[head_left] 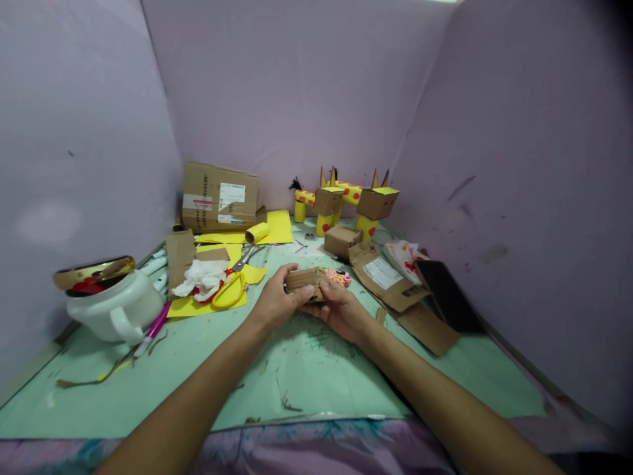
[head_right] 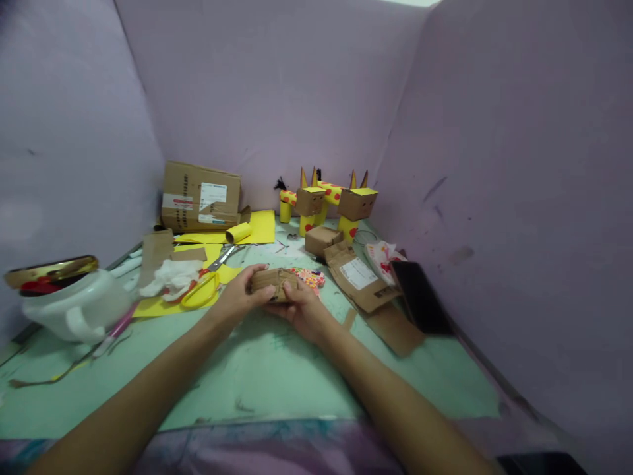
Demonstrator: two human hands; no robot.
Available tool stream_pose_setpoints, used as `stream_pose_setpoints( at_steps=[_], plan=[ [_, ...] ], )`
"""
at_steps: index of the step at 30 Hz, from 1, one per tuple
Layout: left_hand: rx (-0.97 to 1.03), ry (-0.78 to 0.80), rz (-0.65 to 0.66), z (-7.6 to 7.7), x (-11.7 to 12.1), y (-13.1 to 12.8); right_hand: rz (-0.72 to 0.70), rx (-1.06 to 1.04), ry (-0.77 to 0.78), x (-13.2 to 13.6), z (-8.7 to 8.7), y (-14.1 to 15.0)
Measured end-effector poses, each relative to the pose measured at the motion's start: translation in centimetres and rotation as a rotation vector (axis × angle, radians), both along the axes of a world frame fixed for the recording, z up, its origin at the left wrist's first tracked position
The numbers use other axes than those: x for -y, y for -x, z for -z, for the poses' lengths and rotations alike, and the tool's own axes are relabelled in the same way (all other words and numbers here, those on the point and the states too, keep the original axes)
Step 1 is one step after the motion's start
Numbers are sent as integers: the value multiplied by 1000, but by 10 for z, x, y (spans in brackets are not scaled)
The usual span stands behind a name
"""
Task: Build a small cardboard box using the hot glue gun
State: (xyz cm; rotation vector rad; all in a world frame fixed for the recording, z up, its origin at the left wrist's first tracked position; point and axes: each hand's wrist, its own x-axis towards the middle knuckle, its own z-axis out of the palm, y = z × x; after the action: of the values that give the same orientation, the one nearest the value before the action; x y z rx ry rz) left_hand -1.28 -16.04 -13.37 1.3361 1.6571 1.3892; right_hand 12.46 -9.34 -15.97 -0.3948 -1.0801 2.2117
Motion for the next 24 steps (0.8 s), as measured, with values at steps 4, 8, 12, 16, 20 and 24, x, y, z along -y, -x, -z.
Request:
stream_pose_setpoints(
  at_steps=[4,8,12,16,20,24],
  plan=[
    [-42,11,-37,-4,2,-4,-17,-14,10,-1,1,0],
    [-55,38,-48,-6,2,-5,-24,-26,28,-3,5,1],
    [-59,47,-72,-6,0,-6,-34,-41,45,-6,8,1],
    [-65,45,-84,-5,-2,-6,-36,-56,50,-5,8,1],
    [-63,44,-80,-5,-2,-6,-40,-58,49,-5,8,1],
    [-49,44,-65,-5,-2,-6,-41,-62,53,-6,8,1]
  ],
)
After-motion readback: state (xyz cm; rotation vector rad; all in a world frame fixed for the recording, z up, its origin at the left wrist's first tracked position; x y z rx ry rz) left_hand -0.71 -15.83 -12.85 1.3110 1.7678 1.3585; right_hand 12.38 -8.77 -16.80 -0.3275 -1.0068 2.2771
